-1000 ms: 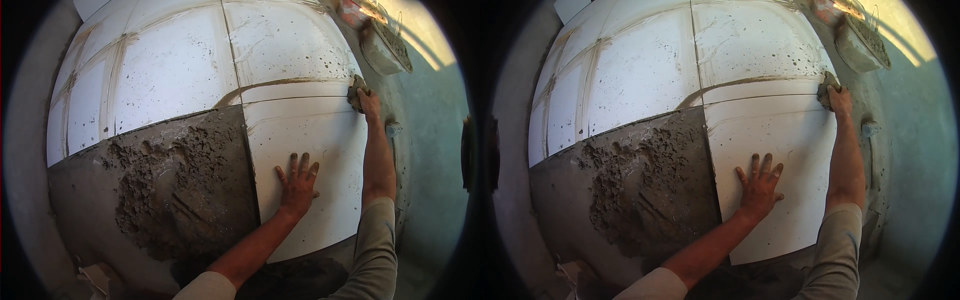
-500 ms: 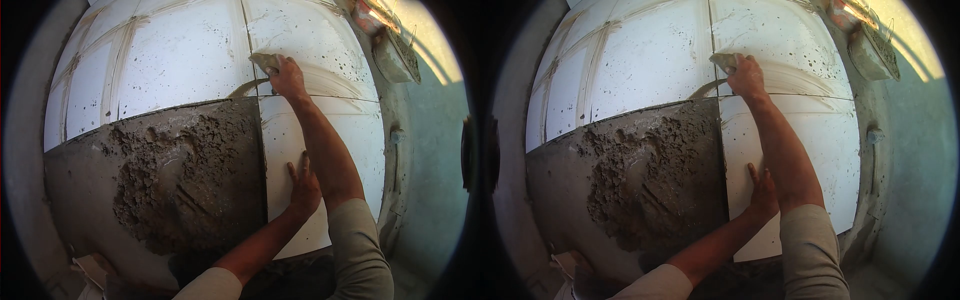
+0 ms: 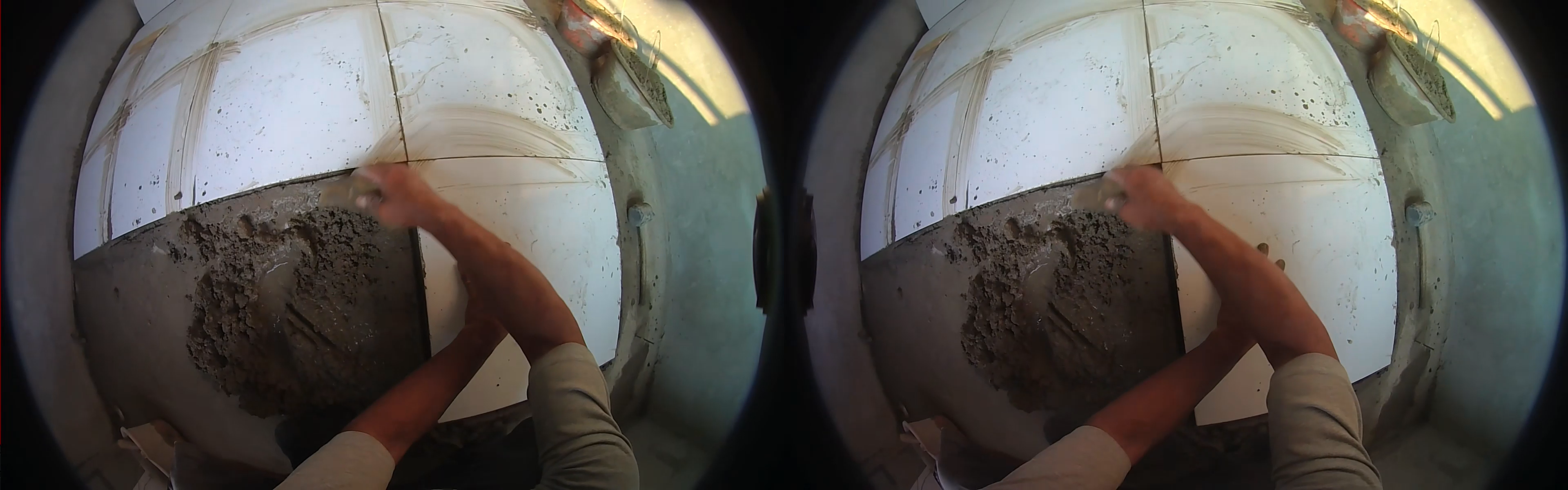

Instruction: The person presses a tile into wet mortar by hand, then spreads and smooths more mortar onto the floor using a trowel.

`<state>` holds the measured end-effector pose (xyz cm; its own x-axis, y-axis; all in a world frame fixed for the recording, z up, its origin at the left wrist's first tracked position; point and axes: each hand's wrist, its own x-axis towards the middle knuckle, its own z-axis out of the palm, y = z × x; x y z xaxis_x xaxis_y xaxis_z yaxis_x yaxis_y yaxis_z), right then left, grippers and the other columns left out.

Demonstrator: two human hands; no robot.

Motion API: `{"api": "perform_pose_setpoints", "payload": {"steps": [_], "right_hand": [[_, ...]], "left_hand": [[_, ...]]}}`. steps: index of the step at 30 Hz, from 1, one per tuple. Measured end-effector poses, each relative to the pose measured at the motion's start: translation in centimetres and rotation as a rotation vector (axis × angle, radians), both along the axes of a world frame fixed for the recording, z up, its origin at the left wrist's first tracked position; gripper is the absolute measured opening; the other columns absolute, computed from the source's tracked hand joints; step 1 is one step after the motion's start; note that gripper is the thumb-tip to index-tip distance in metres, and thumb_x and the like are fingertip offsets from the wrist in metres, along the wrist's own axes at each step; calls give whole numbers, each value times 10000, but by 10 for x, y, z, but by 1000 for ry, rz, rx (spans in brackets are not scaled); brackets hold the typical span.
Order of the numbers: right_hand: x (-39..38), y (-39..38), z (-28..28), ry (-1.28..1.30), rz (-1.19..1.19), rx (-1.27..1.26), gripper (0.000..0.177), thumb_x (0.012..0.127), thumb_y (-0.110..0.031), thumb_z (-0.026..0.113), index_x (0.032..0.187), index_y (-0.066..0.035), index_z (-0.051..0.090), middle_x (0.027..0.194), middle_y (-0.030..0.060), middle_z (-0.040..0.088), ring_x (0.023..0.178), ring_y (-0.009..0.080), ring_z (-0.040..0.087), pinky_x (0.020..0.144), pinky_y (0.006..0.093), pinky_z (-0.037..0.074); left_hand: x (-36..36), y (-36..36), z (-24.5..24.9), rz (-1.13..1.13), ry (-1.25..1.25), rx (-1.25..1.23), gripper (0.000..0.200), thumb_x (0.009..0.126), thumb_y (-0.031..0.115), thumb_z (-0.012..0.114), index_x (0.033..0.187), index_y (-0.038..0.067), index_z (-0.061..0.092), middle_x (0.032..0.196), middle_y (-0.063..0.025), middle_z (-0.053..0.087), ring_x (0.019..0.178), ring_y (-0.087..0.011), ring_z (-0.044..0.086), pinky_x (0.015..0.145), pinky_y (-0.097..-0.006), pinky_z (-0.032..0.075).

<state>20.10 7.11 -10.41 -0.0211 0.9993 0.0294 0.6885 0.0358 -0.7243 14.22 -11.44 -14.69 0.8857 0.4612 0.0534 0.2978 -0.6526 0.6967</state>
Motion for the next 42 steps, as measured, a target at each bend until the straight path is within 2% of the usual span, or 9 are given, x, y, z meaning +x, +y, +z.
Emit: {"api": "perform_pose_setpoints", "payload": {"steps": [5, 6, 7, 14, 18, 21, 23, 33, 42], "right_hand": [[1, -39, 18, 278, -145, 176, 349, 857, -193, 677, 1154, -38, 576, 971, 211, 624, 968, 356, 603, 877, 463, 469], [32, -44, 20, 149, -255, 240, 288, 865, -149, 666, 1117, -29, 594, 882, 165, 633, 856, 295, 639, 783, 432, 513], [61, -57, 35, 665, -434, -57, 231, 880, -118, 645, 1085, -20, 611, 802, 99, 634, 745, 213, 647, 661, 351, 535], [168, -114, -31, -63, -996, 4, 389, 852, -229, 667, 1159, 4, 610, 1008, 203, 688, 913, 328, 675, 835, 410, 521], [49, -83, 11, 94, -517, -231, 323, 841, -249, 663, 1086, -45, 613, 1051, 207, 636, 1010, 379, 607, 874, 450, 484], [-22, -72, 20, 126, -88, -200, 355, 839, -299, 654, 1059, -24, 611, 1023, 228, 629, 1040, 379, 594, 883, 474, 471], [-15, -75, 30, 170, -174, -82, 345, 841, -291, 651, 1056, -26, 605, 1008, 218, 629, 1023, 377, 599, 876, 473, 472], [274, -225, 29, -304, -1148, 62, 373, 832, -216, 683, 1182, -119, 599, 1023, 182, 627, 1023, 354, 605, 887, 447, 476], [321, -288, 26, -469, -817, -372, 502, 746, -13, 534, 1230, -125, 604, 1168, 175, 620, 1126, 377, 563, 990, 443, 440]], "left_hand": [[5, -4, -14, 85, -194, -60, 673, 936, 449, 495, 1509, 163, 292, 1580, -203, 144, 1449, -444, 101, 1059, -764, 33], [6, 3, 6, 16, 60, 14, 709, 891, 413, 584, 1497, 164, 314, 1569, -192, 173, 1449, -437, 106, 1045, -778, 64], [6, 6, 21, -57, 315, 88, 753, 845, 377, 673, 1485, 165, 336, 1558, -182, 202, 1449, -430, 111, 1031, -791, 95], [5, 8, 29, 30, 165, -17, 857, 690, 331, 828, 1421, 157, 415, 1536, -147, 251, 1452, -421, 108, 1021, -794, 130], [8, 1, 12, -52, 286, 90, 762, 788, 358, 749, 1438, 149, 409, 1550, -161, 233, 1446, -440, 123, 1012, -800, 108], [13, 2, -20, 9, -233, 157, 697, 869, 420, 633, 1461, 140, 395, 1553, -191, 233, 1434, -464, 150, 988, -816, 93], [9, 9, 23, -65, 253, 126, 724, 893, 500, 550, 1485, 130, 359, 1551, -198, 254, 1425, -476, 167, 971, -828, 72], [13, 2, 30, -10, 333, 145, 906, 662, 491, 797, 1440, 211, 429, 1558, -124, 253, 1451, -415, 113, 992, -813, 93], [14, 1, 33, -8, 362, 126, 903, 654, 459, 816, 1441, 228, 439, 1570, -119, 244, 1453, -405, 119, 1008, -798, 89]]}}
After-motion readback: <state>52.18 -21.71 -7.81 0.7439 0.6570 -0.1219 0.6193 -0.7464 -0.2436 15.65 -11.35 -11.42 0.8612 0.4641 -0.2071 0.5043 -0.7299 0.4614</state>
